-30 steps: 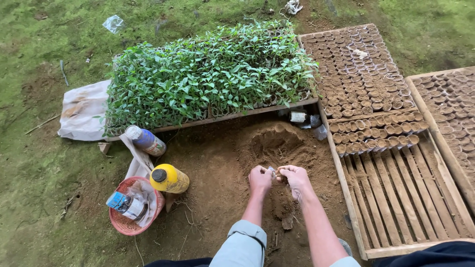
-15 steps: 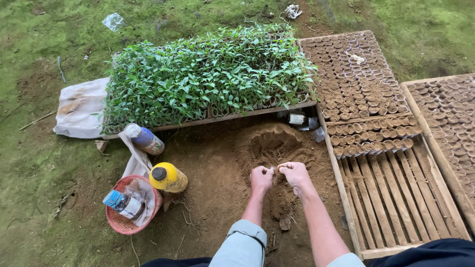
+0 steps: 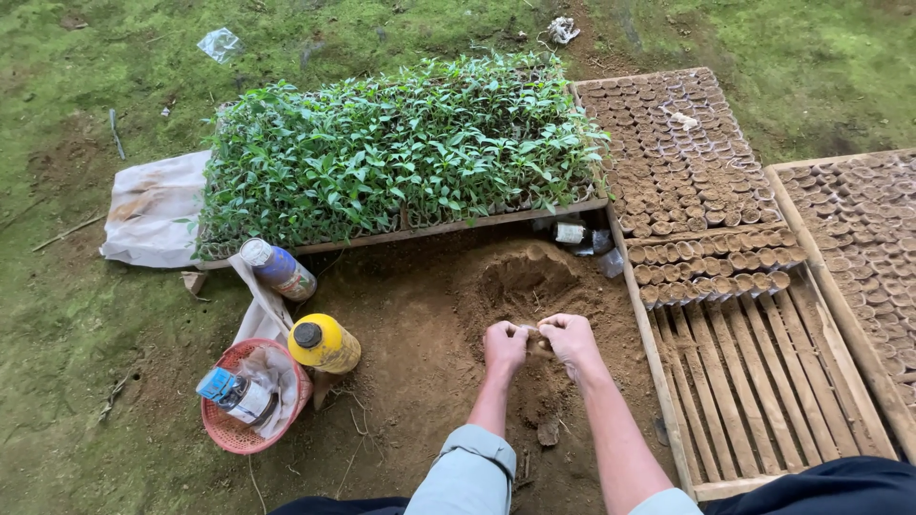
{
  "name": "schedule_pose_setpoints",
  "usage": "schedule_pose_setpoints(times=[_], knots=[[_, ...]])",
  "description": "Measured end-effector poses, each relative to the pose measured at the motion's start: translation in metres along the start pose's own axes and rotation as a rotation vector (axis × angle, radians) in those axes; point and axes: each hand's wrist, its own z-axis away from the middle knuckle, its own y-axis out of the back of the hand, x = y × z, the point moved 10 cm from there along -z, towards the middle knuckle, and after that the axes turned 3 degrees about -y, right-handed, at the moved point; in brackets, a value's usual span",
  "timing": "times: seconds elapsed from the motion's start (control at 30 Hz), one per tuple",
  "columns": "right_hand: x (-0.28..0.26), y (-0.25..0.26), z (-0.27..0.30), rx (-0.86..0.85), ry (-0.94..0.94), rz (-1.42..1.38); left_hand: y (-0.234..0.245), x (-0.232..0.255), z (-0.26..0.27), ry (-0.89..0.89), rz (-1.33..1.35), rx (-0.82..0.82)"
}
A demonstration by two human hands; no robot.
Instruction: Folding small paper sheets into cylindrical containers, filling them with soil, and arranging them in a wooden tray.
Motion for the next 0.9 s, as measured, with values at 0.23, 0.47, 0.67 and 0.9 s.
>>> schedule_pose_setpoints(times=[0.23,0.47,0.67,0.9], knots=[[0.052,0.009,-0.034,0.04,-0.044,0.061,-0.001,-0.004,-0.005,-0.044,0.024,0.007],[0.079,-0.009,-0.065,0.021,-0.113,0.102,-0.001,-0.01,-0.006,-0.069,-0.057,-0.008],[0.044,-0.02,-0.019,-0.086,-0.244,-0.022,-0.004,-0.025,0.013,0.264,0.684,0.001],[0.034,-0.017,-0.002,-0.104,-0.235,0.001,-0.014,-0.013,0.028,0.358,0.953,-0.106]])
